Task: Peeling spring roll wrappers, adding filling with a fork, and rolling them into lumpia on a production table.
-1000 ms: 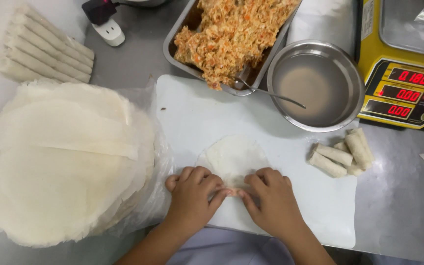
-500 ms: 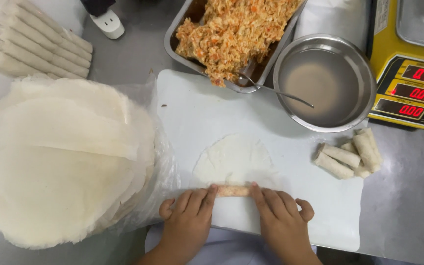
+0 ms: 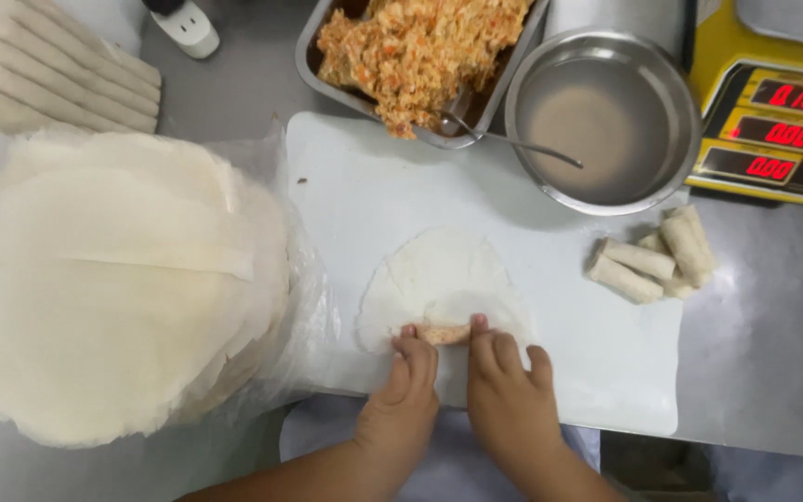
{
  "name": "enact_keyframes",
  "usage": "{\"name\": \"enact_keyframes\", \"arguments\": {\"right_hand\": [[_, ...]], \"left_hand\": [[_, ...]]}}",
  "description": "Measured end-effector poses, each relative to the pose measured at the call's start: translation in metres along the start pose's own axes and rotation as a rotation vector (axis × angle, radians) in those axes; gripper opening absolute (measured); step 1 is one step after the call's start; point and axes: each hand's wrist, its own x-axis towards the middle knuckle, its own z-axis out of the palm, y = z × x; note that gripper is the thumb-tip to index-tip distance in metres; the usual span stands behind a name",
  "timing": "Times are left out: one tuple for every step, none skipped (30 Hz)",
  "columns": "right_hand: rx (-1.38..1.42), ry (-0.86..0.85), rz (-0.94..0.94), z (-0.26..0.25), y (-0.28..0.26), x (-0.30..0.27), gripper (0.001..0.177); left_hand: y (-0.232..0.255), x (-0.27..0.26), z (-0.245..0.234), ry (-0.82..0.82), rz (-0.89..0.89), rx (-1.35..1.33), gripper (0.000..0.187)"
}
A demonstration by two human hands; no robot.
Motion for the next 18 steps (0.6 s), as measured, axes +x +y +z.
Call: {"name": "enact_keyframes", "arguments": {"right_hand": [[0.229,-0.115,0.017,0.009,0.009,-0.003,0.065],[0.459,-0.229,0.033,0.018,0.018,-0.006,0.069],[0.456,-0.221,0.029,0.025,0.023,-0.011,0.069],[0.542,-0.202,0.077,0.033,0.026,-0.015,0.072],[0.634,-0.192,0.118,0.040,0.027,-0.023,0.080],[0.639,-0.194,0.107,0.043,0.022,-0.023,0.080],[0.665,-0.115,0.141,0.043,0.015,-0.024,0.075],[0.691,-0.036,0.175,0.043,0.010,-0.025,0.070],[0.682,-0.018,0.181,0.042,0.010,-0.023,0.070],[0.621,-0.025,0.150,0.042,0.011,-0.021,0.071],[0.567,-0.047,0.111,0.039,0.010,-0.026,0.073],[0.566,-0.045,0.110,0.029,0.012,-0.012,0.073],[0.434,0.033,0.074,0.016,0.012,-0.004,0.063],[0.303,0.112,0.037,0.003,0.012,0.004,0.056],[0.303,0.106,0.036,0.003,0.003,0.002,0.056],[0.224,0.028,-0.013,0.002,-0.006,0.000,0.058],[0.136,-0.033,-0.055,0.005,-0.012,0.005,0.061],[0.127,-0.021,-0.049,0.011,-0.008,0.007,0.061]], "left_hand": [[-0.002,0.000,0.005,0.065,-0.016,-0.089,0.059],[-0.005,0.000,0.011,0.130,-0.030,-0.177,0.057],[-0.012,0.000,0.011,0.131,-0.039,-0.173,0.057],[-0.018,-0.001,0.012,0.181,-0.097,-0.237,0.054],[-0.022,-0.006,0.012,0.218,-0.152,-0.305,0.052],[-0.020,-0.006,0.012,0.207,-0.158,-0.304,0.052],[-0.020,-0.007,0.012,0.212,-0.150,-0.322,0.055],[-0.020,-0.006,0.012,0.216,-0.142,-0.340,0.057],[-0.019,-0.004,0.012,0.234,-0.146,-0.331,0.057],[-0.018,-0.002,0.013,0.217,-0.138,-0.307,0.056],[-0.014,-0.006,0.011,0.183,-0.128,-0.290,0.056],[-0.015,0.001,0.010,0.185,-0.131,-0.290,0.056],[-0.016,0.001,0.007,0.161,-0.124,-0.242,0.054],[-0.016,0.002,0.003,0.138,-0.117,-0.193,0.052],[-0.011,0.001,0.003,0.136,-0.114,-0.198,0.052],[-0.007,-0.001,0.002,0.104,-0.091,-0.198,0.053],[-0.005,0.005,0.004,0.086,-0.079,-0.188,0.054],[-0.005,0.007,0.007,0.099,-0.086,-0.181,0.054]]}}
